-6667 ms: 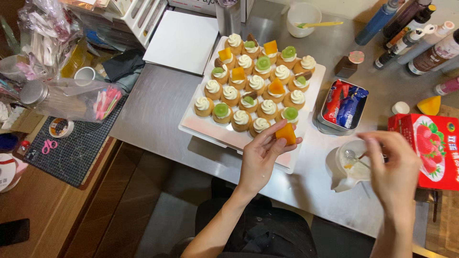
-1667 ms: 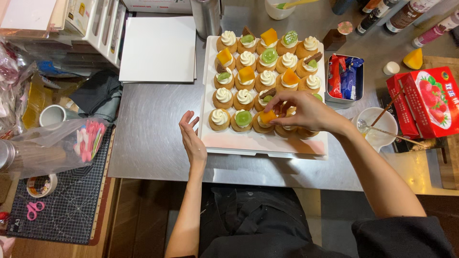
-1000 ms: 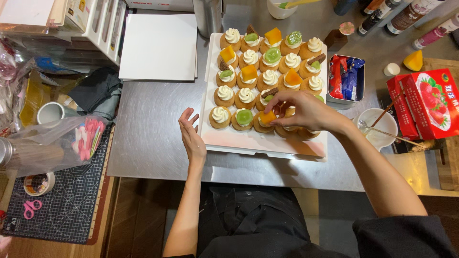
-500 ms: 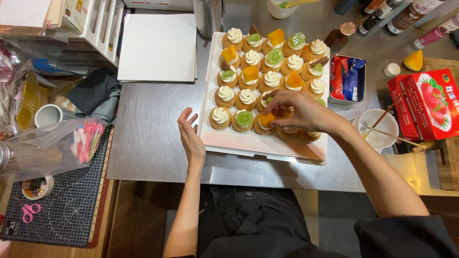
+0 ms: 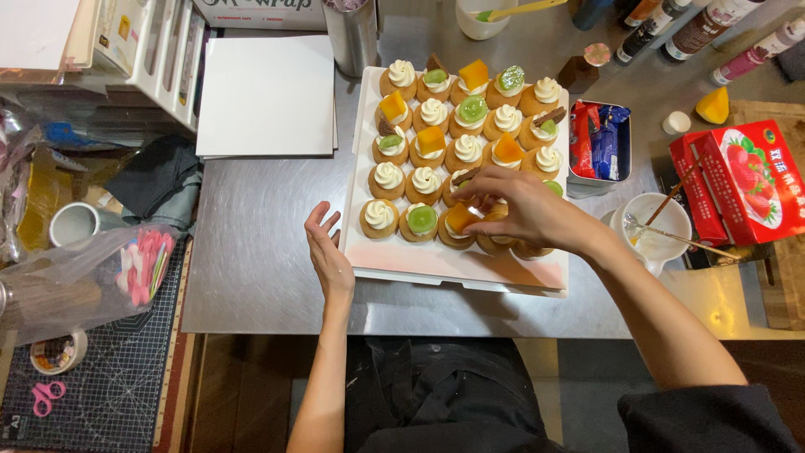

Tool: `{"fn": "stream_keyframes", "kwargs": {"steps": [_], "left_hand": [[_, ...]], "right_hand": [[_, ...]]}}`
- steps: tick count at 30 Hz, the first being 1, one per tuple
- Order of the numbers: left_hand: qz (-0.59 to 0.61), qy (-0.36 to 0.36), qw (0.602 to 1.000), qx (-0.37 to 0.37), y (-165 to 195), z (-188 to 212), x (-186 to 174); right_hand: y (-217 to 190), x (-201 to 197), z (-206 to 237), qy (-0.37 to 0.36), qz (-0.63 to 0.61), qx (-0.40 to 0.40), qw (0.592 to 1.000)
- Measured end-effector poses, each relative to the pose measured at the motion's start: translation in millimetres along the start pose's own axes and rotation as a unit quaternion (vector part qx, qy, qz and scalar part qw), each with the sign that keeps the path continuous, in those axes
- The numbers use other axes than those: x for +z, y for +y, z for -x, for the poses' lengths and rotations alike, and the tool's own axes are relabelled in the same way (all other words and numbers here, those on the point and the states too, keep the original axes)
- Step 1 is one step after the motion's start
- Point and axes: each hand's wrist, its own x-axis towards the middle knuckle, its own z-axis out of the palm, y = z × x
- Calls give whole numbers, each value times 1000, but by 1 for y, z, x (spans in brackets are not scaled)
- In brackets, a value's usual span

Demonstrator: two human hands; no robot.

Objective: The person decorates a tray of small pastries by placing fruit pieces on top of piped cream. They use a small brush to apply a glaze to mango and strawberry pieces before positioning them on the pastries.

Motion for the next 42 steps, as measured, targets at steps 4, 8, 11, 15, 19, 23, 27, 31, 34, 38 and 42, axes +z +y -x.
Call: {"fn": "stream_keyframes", "kwargs": {"steps": [4, 8, 11, 15, 19, 23, 27, 31, 34, 38, 42], "left_hand": [[-6, 4, 1000, 13, -2, 7, -6], [-142, 79, 983, 81, 19, 21, -24], [-115, 159, 943, 268, 56, 39, -37], [56, 118, 943, 306, 84, 70, 51], [276, -126, 916, 261, 96, 162, 213], [173, -341, 913, 144, 120, 254, 373], [174, -408, 894, 60, 134, 325, 510], [125, -406, 904, 43, 137, 352, 581], [93, -387, 916, 46, 132, 355, 616], [44, -357, 931, 56, 125, 348, 652], [24, -353, 934, 53, 118, 343, 677]], "right_hand": [[-2, -27, 42, 123, -40, 39, 991], [26, -41, 117, 335, -105, 63, 934], [68, -28, 182, 499, -192, 114, 838], [138, -32, 294, 673, -187, 183, 691], [230, -56, 423, 722, -84, 286, 624], [352, -85, 506, 615, 87, 396, 677], [469, -141, 542, 532, 123, 354, 759], [555, -189, 531, 404, 218, 341, 820], [601, -202, 524, 302, 307, 363, 826], [648, -209, 524, 243, 335, 364, 835], [677, -224, 528, 184, 192, 424, 866]]}}
